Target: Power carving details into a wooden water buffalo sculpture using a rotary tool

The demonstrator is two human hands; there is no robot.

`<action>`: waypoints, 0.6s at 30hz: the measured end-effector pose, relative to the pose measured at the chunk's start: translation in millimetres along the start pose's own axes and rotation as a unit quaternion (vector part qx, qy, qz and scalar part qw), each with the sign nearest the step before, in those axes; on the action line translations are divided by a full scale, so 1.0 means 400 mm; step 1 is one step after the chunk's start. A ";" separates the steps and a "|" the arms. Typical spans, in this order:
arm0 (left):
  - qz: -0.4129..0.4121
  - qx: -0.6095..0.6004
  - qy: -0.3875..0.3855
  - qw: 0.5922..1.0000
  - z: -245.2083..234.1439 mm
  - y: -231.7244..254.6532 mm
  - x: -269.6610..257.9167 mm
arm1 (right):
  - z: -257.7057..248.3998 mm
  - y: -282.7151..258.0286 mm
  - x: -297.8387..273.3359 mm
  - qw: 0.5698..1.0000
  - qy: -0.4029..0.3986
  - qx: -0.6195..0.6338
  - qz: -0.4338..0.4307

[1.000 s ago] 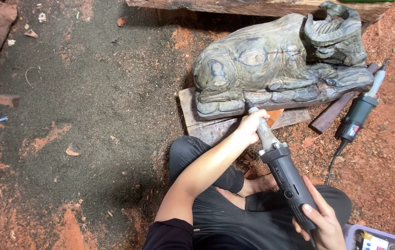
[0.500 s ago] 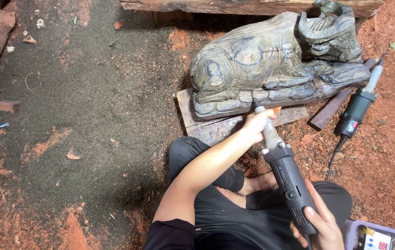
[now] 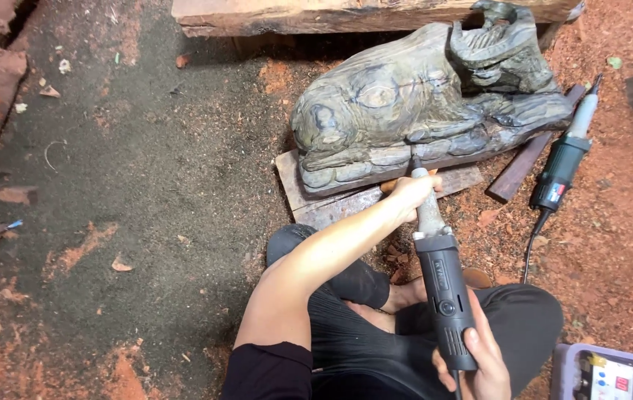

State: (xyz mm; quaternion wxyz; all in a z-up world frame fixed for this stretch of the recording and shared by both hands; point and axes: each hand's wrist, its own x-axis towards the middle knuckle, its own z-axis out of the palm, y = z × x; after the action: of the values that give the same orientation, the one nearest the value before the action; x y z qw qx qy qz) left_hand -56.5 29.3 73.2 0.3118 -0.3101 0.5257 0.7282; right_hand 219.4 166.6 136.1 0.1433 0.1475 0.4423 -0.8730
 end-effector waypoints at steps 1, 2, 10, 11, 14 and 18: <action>-0.001 0.003 0.001 1.000 -0.001 0.004 -0.008 | 0.010 -0.012 0.001 1.000 0.001 0.003 0.000; -0.001 -0.001 0.001 1.000 -0.003 0.008 -0.015 | 0.020 -0.022 0.002 1.000 0.003 -0.012 0.001; 0.011 -0.008 0.036 0.999 -0.014 -0.005 -0.016 | -0.024 -0.050 0.004 0.996 0.043 -0.064 0.041; 0.010 -0.021 0.036 0.999 -0.017 -0.008 -0.016 | -0.016 -0.052 0.002 0.996 0.046 -0.070 0.036; 0.007 -0.022 0.026 0.999 -0.011 -0.001 -0.019 | 0.011 -0.045 -0.002 0.998 0.032 -0.058 0.018; -0.007 -0.002 0.007 1.000 0.003 0.022 -0.026 | 0.032 -0.038 0.001 1.000 -0.002 -0.022 -0.012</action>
State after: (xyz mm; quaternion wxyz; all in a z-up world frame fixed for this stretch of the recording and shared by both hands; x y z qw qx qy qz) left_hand -57.0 26.9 86.4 0.3126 -0.3197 0.5241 0.7248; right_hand 211.7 164.8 154.3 0.1367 0.1372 0.4627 -0.8651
